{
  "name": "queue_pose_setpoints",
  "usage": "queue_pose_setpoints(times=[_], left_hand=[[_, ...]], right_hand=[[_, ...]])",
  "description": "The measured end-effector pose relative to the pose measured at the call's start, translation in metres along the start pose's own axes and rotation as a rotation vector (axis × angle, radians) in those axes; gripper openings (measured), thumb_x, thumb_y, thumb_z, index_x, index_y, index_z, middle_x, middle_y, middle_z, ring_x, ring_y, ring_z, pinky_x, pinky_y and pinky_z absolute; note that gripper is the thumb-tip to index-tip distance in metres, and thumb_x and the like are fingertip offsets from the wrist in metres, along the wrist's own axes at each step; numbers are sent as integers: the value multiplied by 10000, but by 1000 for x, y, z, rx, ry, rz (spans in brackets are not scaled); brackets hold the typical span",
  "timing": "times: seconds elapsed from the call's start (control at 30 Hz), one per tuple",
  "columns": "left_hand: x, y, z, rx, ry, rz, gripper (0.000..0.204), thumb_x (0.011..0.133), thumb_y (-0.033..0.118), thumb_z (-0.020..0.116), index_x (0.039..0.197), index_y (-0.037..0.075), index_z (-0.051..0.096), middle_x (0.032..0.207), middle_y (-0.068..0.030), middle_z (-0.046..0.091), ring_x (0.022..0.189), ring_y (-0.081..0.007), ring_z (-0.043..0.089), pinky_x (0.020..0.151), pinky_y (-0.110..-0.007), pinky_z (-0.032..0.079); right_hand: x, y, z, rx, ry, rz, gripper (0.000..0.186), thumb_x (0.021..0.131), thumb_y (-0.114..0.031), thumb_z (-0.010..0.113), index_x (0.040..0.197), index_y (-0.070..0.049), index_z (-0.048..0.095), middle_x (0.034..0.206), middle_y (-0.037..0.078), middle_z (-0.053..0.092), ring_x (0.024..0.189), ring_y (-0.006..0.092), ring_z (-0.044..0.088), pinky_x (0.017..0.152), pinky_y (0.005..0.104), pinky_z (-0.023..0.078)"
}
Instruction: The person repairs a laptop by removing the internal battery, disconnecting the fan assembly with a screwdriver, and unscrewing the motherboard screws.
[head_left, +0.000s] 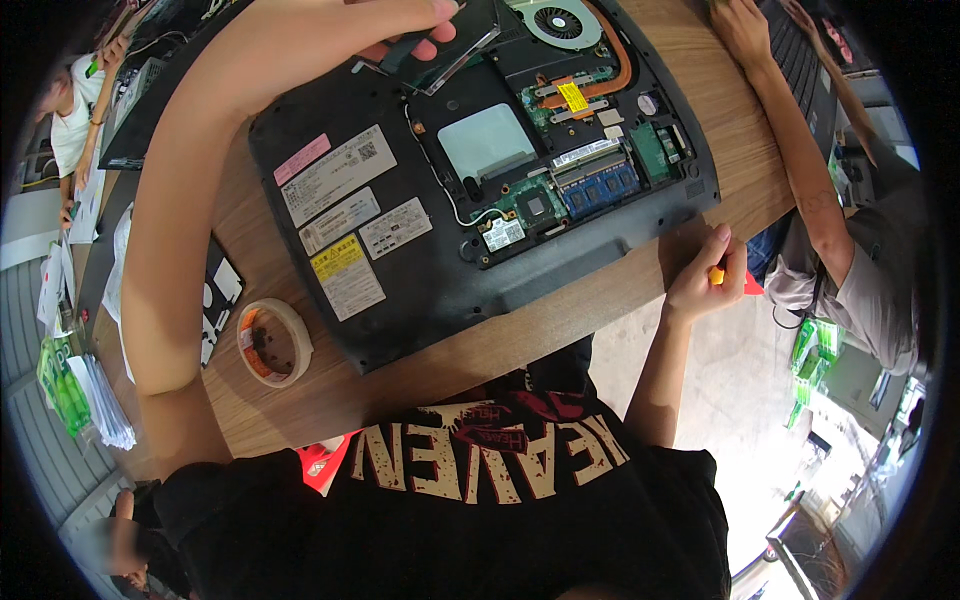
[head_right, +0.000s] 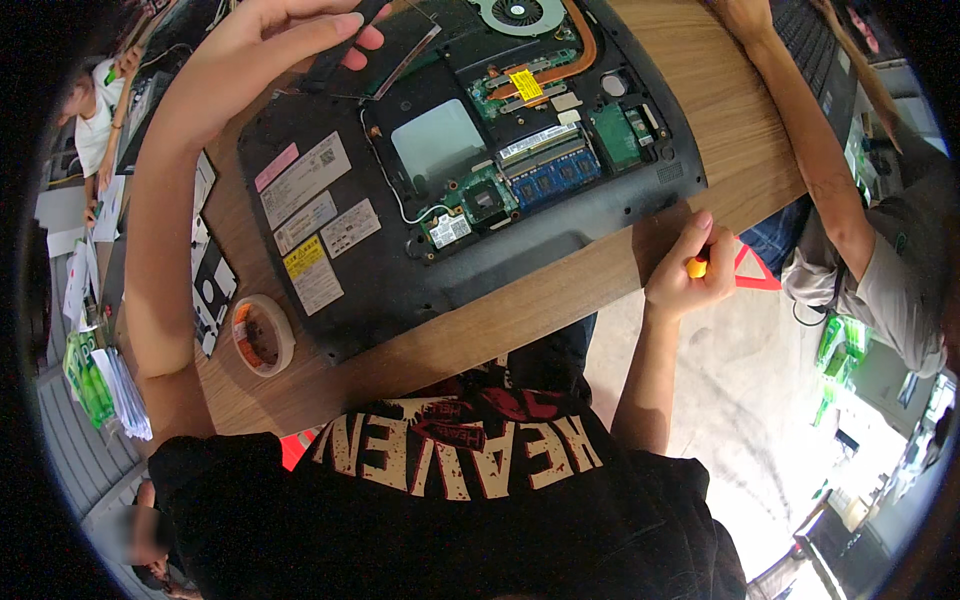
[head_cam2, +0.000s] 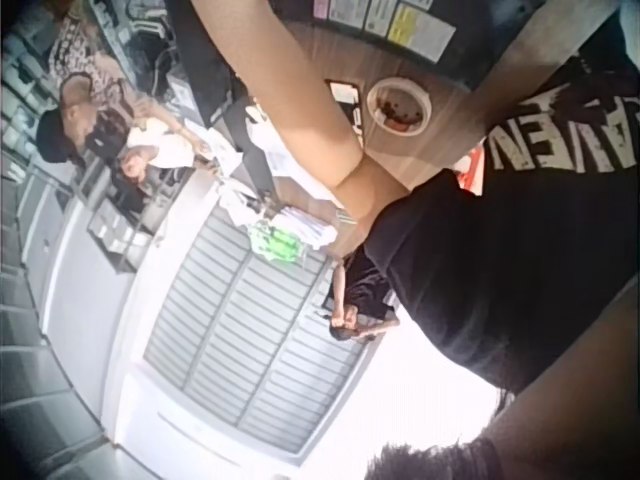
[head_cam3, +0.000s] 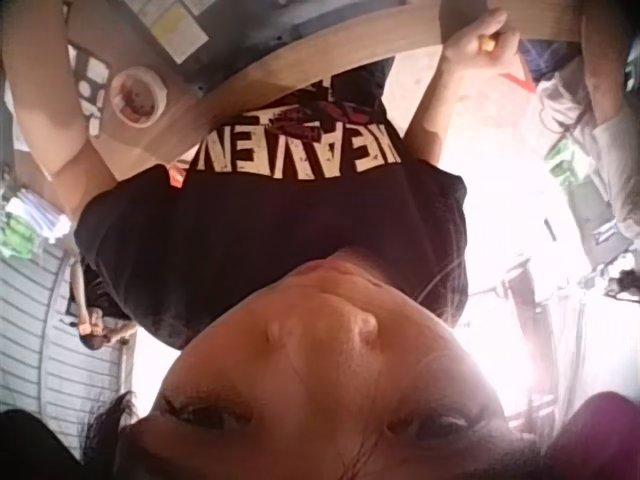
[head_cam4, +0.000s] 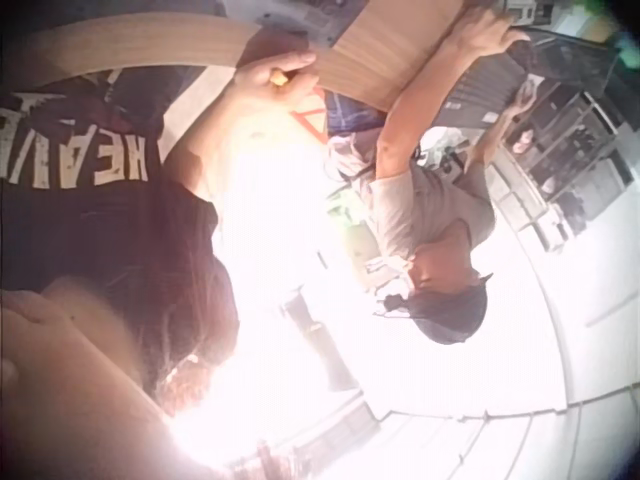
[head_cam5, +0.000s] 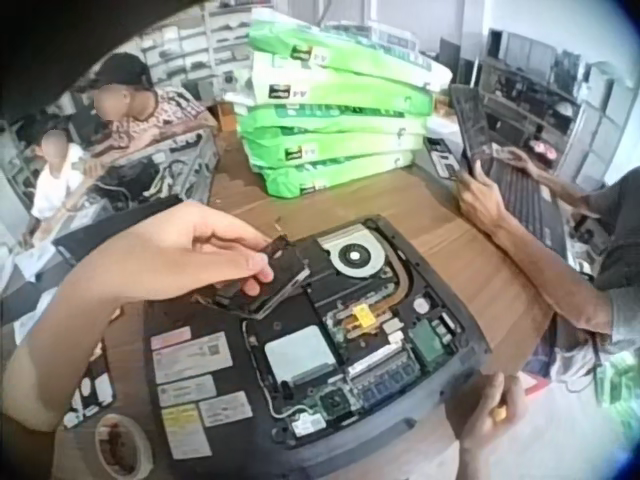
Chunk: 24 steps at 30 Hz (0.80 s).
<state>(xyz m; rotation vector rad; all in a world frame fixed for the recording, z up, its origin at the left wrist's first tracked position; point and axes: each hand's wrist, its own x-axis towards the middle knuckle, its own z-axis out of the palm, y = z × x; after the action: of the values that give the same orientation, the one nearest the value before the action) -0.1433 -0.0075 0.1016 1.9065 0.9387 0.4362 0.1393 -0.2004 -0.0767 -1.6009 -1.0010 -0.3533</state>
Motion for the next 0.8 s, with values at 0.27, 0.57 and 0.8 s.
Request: queue_pose_setpoints(times=[0.27,0.57,0.8], left_hand=[[5,-32,-23,-341,-120,-240,338,999,194,453,1252,-15,533,1089,-136,660,933,-190,659,769,-274,536],[-7,-49,-37,-400,-147,-327,350,996,190,440,1278,-3,515,1122,-150,648,958,-216,661,790,-309,547],[-45,-38,-51,-289,7,-139,344,996,196,434,1215,-47,539,1139,-152,634,961,-219,656,814,-294,528]], right_hand=[[1,-1,-2,-32,-45,-13,293,950,-145,575,700,8,558,583,-4,503,560,60,389,509,223,307],[-1,1,-2,-31,-15,26,273,930,-117,595,695,17,554,582,35,520,554,86,394,505,240,320],[-2,7,-1,-33,-32,-8,288,935,-128,588,687,12,547,573,33,503,547,100,397,502,262,326]])
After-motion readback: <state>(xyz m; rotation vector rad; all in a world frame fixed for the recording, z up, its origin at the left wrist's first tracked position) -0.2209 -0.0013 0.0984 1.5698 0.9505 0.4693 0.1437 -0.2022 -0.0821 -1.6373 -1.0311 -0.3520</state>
